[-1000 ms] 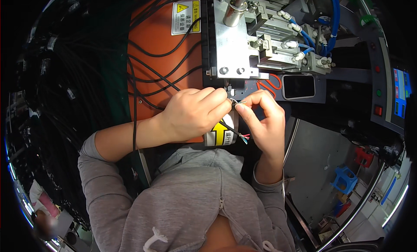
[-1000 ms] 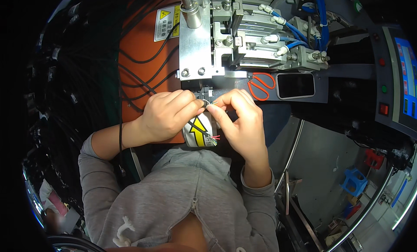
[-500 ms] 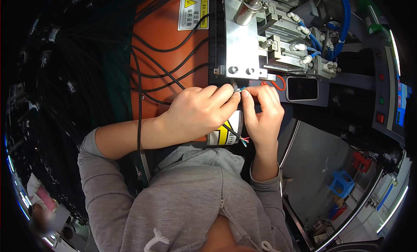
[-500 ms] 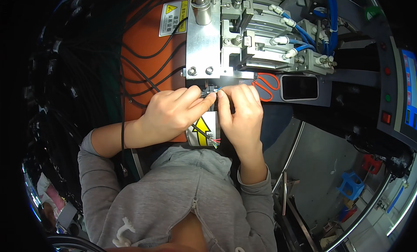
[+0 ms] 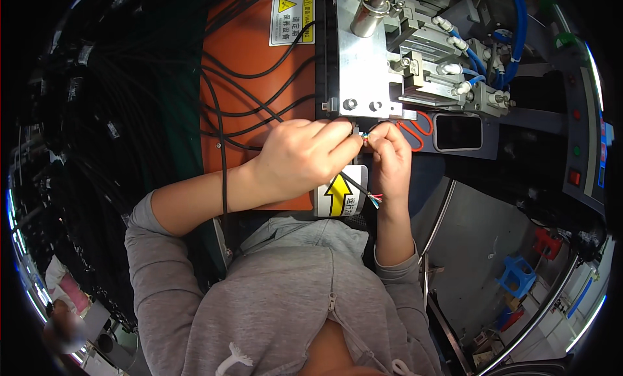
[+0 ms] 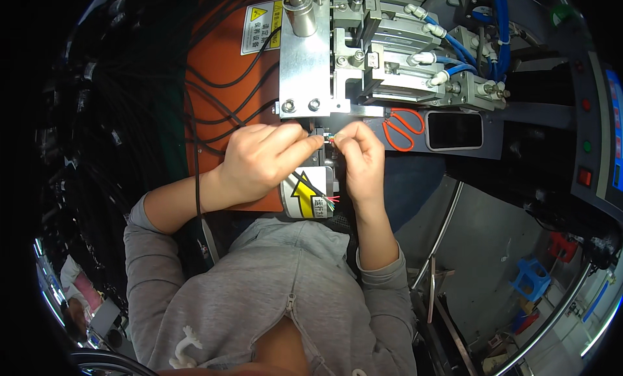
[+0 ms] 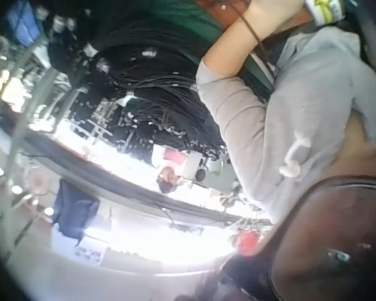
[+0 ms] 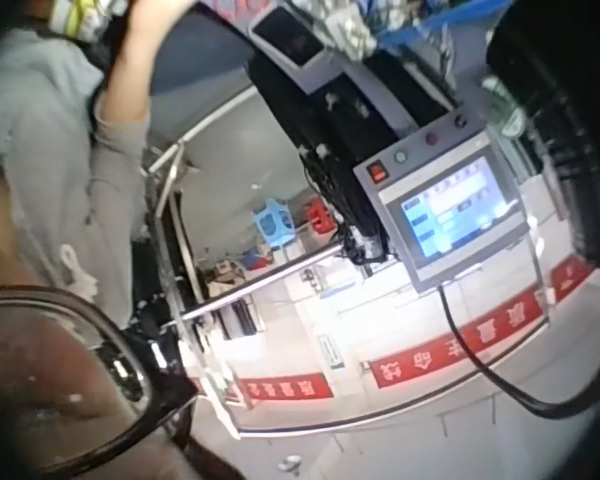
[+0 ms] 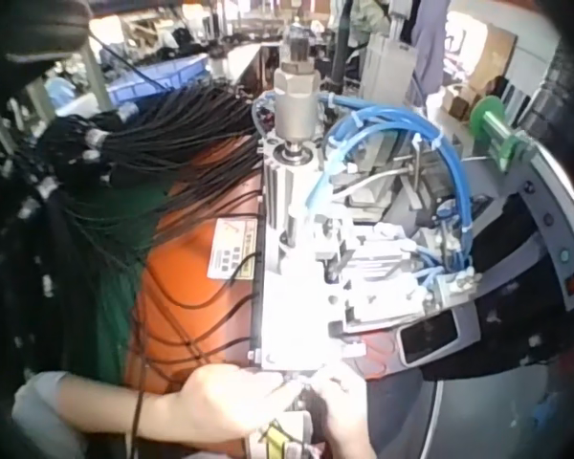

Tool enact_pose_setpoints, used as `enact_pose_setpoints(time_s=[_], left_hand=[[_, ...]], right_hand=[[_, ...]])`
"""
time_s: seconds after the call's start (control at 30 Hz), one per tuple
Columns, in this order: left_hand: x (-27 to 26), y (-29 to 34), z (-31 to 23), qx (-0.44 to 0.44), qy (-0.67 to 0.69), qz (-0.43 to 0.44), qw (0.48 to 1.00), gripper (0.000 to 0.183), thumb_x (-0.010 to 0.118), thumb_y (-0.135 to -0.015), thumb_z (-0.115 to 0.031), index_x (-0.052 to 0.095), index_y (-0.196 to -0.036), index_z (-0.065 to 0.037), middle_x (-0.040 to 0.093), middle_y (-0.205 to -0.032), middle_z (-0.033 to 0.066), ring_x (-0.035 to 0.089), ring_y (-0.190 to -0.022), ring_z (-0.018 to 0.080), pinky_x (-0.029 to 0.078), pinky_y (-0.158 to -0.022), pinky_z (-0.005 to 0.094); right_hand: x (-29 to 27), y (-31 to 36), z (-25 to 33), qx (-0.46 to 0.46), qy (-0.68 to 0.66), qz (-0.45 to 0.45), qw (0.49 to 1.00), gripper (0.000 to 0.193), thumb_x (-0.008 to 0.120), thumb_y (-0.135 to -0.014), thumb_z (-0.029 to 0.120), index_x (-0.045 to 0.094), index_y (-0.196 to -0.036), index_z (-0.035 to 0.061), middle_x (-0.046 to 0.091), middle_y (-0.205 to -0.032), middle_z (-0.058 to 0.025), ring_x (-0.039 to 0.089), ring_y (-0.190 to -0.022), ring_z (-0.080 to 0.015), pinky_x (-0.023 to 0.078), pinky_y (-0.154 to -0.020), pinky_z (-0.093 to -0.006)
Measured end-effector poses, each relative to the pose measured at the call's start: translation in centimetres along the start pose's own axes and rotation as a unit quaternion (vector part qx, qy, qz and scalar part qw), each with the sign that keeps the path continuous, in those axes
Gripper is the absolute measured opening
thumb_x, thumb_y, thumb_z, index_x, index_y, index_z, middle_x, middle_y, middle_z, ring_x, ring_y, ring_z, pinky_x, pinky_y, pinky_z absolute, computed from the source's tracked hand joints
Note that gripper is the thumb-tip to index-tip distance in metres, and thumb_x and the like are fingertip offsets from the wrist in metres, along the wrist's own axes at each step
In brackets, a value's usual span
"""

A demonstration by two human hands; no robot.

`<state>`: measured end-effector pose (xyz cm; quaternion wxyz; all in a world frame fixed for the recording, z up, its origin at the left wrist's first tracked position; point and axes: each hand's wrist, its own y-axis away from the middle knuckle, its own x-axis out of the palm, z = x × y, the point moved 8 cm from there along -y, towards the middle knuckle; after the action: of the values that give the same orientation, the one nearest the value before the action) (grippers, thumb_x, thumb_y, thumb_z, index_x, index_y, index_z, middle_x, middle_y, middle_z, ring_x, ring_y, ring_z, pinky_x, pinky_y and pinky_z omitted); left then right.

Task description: The person repeatedly picks up black cables from a pile, strips the ends, and crimps connectors onto the exposed wires using a crimping machine. They then place the finished cables back onto the pile.

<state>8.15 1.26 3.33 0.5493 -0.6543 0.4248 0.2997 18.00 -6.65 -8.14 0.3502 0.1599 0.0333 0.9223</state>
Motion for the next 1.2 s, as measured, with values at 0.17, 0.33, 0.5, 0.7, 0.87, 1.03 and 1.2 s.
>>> enact_pose_setpoints(time_s=[0.17, 0.33, 0.5, 0.7, 0.87, 1.03, 1.2], left_hand=[[-0.1, 0.1, 0.3, -0.009, -0.016, -0.002, 1.0, 0.023, 0.064, -0.071, -0.014, 0.069, -0.094, -0.01, 0.059, -0.08, -0.0015, 0.057, -0.06, 0.011, 0.044, -0.052, 0.0246], [-0.7, 0.5, -0.7, -0.032, -0.089, 0.092, 0.991, 0.024, 0.065, -0.07, -0.008, 0.067, -0.093, -0.002, 0.053, -0.073, -0.0002, 0.056, -0.058, 0.009, 0.043, -0.049, 0.023], [-0.4, 1.3, 0.3, -0.078, -0.105, 0.144, 0.981, 0.025, 0.064, -0.07, -0.01, 0.067, -0.094, -0.003, 0.054, -0.075, 0.0013, 0.057, -0.059, 0.0102, 0.044, -0.051, 0.0246], [-3.7, -0.3, -1.3, 0.021, -0.01, -0.061, 0.998, 0.025, 0.067, -0.07, -0.015, 0.069, -0.094, -0.006, 0.062, -0.084, -0.0007, 0.056, -0.066, 0.0128, 0.041, -0.057, 0.0281], [-3.3, 0.3, -0.2, -0.005, 0.129, -0.081, 0.988, 0.021, 0.074, -0.071, -0.013, 0.068, -0.089, -0.004, 0.06, -0.069, 0.0018, 0.055, -0.057, 0.0151, 0.039, -0.049, 0.0267], [-3.2, 0.2, 0.3, -0.032, 0.176, -0.083, 0.98, 0.017, 0.073, -0.072, -0.009, 0.067, -0.086, -0.002, 0.058, -0.067, 0.0052, 0.054, -0.055, 0.0179, 0.041, -0.049, 0.0284], [-2.8, 0.1, 0.5, -0.038, 0.197, -0.08, 0.976, 0.017, 0.073, -0.07, -0.007, 0.064, -0.083, -0.001, 0.057, -0.068, 0.0055, 0.055, -0.055, 0.0179, 0.041, -0.047, 0.0281]], right_hand=[[1.2, 0.7, 3.7, -0.141, 0.167, -0.098, 0.971, 0.011, 0.063, -0.084, 0.007, 0.056, -0.081, -0.0005, 0.055, -0.07, -0.0011, 0.048, -0.064, -0.0057, 0.038, -0.058, -0.0203], [-0.1, 0.5, 1.8, -0.053, 0.118, -0.055, 0.99, 0.007, 0.062, -0.088, 0.004, 0.057, -0.083, 0.0017, 0.057, -0.074, 0.002, 0.047, -0.065, -0.0011, 0.038, -0.057, -0.0187], [2.7, 2.7, 7.9, -0.295, 0.229, 0.158, 0.914, 0.025, 0.074, -0.066, -0.003, 0.067, -0.089, 0.0016, 0.067, -0.086, -0.0092, 0.062, -0.08, -0.0223, 0.048, -0.072, -0.0306], [2.7, 3.3, 9.0, -0.281, 0.184, 0.058, 0.94, 0.019, 0.078, -0.065, -0.002, 0.068, -0.081, 0.0015, 0.067, -0.08, -0.0092, 0.062, -0.074, -0.0194, 0.047, -0.068, -0.0311], [2.5, 4.0, 8.8, -0.299, -0.06, -0.02, 0.952, 0.03, 0.076, -0.067, -0.006, 0.063, -0.095, -0.0039, 0.067, -0.085, -0.0148, 0.063, -0.079, -0.023, 0.051, -0.069, -0.0315], [3.7, 3.2, 10.0, -0.366, 0.135, 0.006, 0.921, 0.02, 0.076, -0.068, -0.003, 0.065, -0.084, -0.0027, 0.067, -0.084, -0.0124, 0.062, -0.077, -0.0218, 0.05, -0.07, -0.0309], [3.0, 2.5, 9.6, -0.311, 0.148, -0.012, 0.939, 0.018, 0.077, -0.066, -0.003, 0.066, -0.08, 0.0001, 0.067, -0.077, -0.0086, 0.061, -0.073, -0.0205, 0.048, -0.07, -0.0296]])
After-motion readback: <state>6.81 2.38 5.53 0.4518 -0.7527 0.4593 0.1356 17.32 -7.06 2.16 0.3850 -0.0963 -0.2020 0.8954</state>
